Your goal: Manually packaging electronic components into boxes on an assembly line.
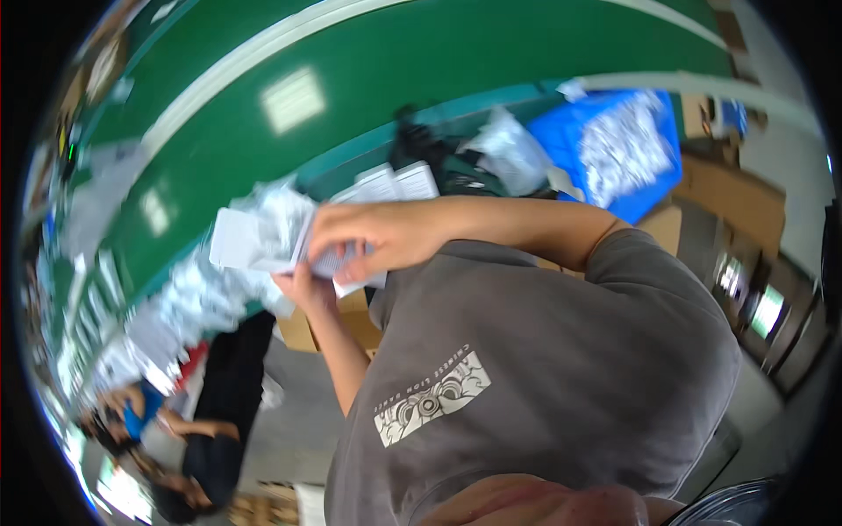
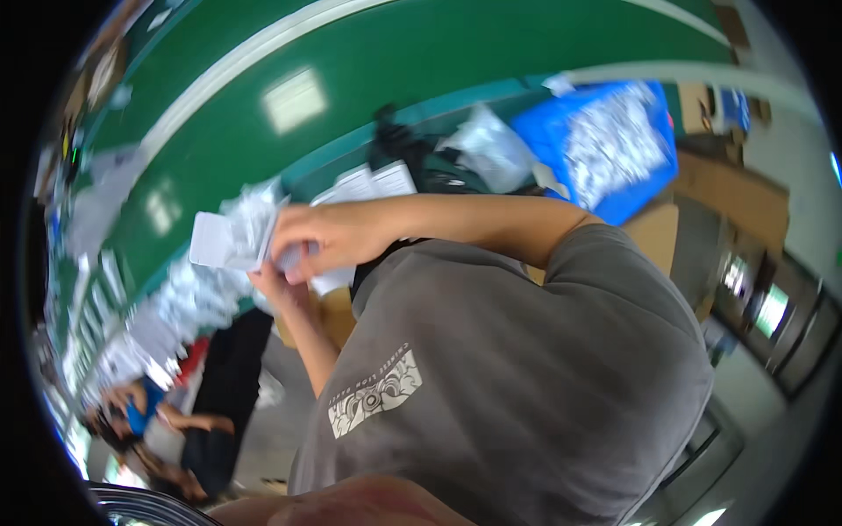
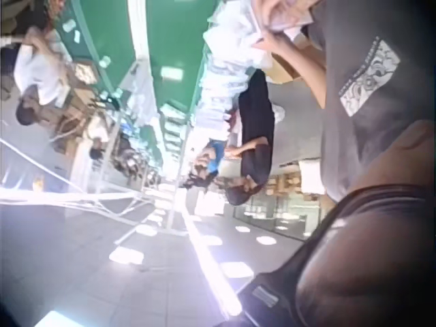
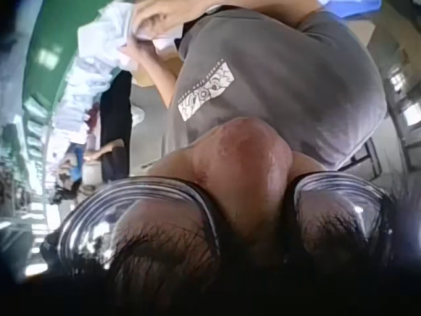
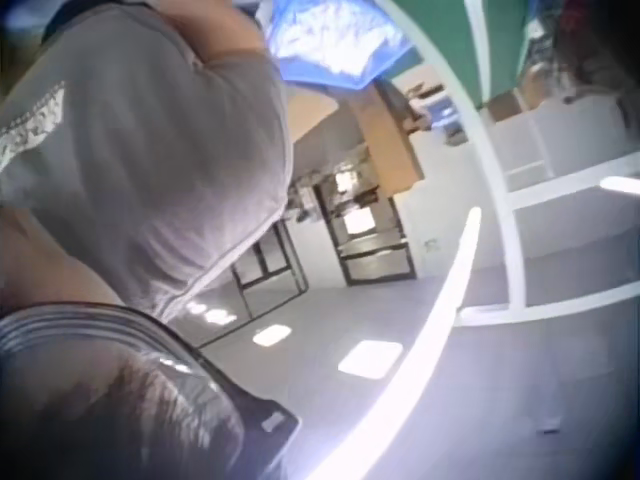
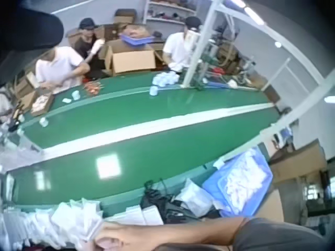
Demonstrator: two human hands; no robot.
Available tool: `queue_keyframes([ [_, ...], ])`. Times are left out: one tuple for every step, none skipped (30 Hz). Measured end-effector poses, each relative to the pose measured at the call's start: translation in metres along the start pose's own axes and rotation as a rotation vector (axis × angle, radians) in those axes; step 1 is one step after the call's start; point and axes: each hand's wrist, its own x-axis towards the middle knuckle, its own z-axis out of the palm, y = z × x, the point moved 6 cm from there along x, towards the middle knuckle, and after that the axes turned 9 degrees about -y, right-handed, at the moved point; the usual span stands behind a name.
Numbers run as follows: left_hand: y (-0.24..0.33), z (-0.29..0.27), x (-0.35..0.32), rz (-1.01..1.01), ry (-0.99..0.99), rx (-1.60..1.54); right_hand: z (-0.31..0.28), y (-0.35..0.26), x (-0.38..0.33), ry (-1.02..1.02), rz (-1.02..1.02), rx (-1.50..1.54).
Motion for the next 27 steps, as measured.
queue_keyframes([
  [-0.01, 0.032, -0.008, -0.109, -0.143, -0.227, -0.009, -0.005, -0.028, -0.056, 0.003, 0.019],
  [-0.013, 0.061, -0.019, -0.218, -0.261, -0.44, -0.015, -0.012, -0.053, -0.131, -0.008, 0.048],
  [-0.016, 0.086, -0.031, -0.328, -0.356, -0.651, -0.048, -0.009, -0.094, 0.164, 0.119, 0.058],
  [-0.018, 0.104, -0.039, -0.342, -0.369, -0.638, -0.087, -0.003, -0.154, 0.448, 0.242, 0.075],
  [-0.025, 0.12, -0.043, -0.341, -0.371, -0.572, -0.135, 0.038, -0.236, 0.927, 0.09, 0.223],
  [-0.031, 0.129, -0.047, -0.326, -0.347, -0.504, -0.169, 0.057, -0.32, 1.34, 0.285, 0.077],
  [-0.037, 0.134, -0.054, -0.309, -0.321, -0.442, -0.198, 0.075, -0.41, 1.432, 0.592, -0.316],
  [-0.046, 0.132, -0.06, -0.298, -0.321, -0.433, -0.206, 0.103, -0.487, 1.538, 0.713, -0.488],
  [-0.065, 0.129, -0.065, -0.317, -0.307, -0.369, -0.209, 0.154, -0.576, 1.475, 1.074, -0.707],
  [-0.08, 0.124, -0.069, -0.321, -0.271, -0.305, -0.2, 0.182, -0.592, 1.474, 1.059, -0.701],
  [-0.091, 0.116, -0.072, -0.323, -0.232, -0.243, -0.197, 0.205, -0.603, 1.441, 1.071, -0.841],
  [-0.087, 0.12, -0.072, -0.307, -0.216, -0.231, -0.2, 0.222, -0.601, 1.394, 1.078, -0.974],
  [-0.074, 0.134, -0.075, -0.335, -0.259, -0.144, -0.2, 0.227, -0.591, 1.373, 1.06, -0.962],
  [-0.061, 0.148, -0.077, -0.365, -0.301, -0.059, -0.198, 0.232, -0.582, 1.375, 1.148, -0.983],
  [-0.049, 0.163, -0.08, -0.392, -0.335, 0.023, -0.198, 0.23, -0.566, 1.369, 1.231, -1.01],
  [-0.036, 0.174, -0.083, -0.377, -0.303, 0.024, -0.202, 0.229, -0.554, 1.361, 1.311, -1.046],
  [-0.025, 0.185, -0.087, -0.395, -0.292, 0.018, -0.203, 0.238, -0.564, 1.344, 1.29, -1.046],
  [-0.016, 0.195, -0.09, -0.414, -0.283, 0.011, -0.203, 0.245, -0.589, 1.379, 1.215, -0.989],
  [-0.008, 0.202, -0.091, -0.426, -0.269, 0.006, -0.209, 0.253, -0.605, 1.41, 1.133, -0.926],
  [-0.005, 0.206, -0.095, -0.401, -0.225, 0.013, -0.212, 0.248, -0.604, 1.356, 1.166, -0.96],
  [-0.005, 0.208, -0.1, -0.38, -0.097, 0.06, -0.209, 0.238, -0.605, 1.298, 1.197, -0.993],
  [-0.006, 0.211, -0.103, -0.366, 0.023, 0.101, -0.211, 0.232, -0.611, 1.237, 1.181, -1.11],
  [-0.005, 0.221, -0.105, -0.385, 0.017, 0.094, -0.215, 0.226, -0.617, 1.175, 1.161, -1.225],
  [-0.006, 0.227, -0.108, -0.406, 0.012, 0.08, -0.222, 0.231, -0.629, 1.083, 1.122, -1.259],
  [-0.009, 0.228, -0.109, -0.437, -0.025, 0.05, -0.227, 0.238, -0.642, 0.993, 1.083, -1.291],
  [-0.012, 0.226, -0.111, -0.461, -0.057, 0.017, -0.234, 0.243, -0.654, 0.983, 1.098, -1.197],
  [-0.011, 0.222, -0.108, -0.443, -0.02, 0.015, -0.235, 0.24, -0.655, 0.977, 1.116, -1.1],
])
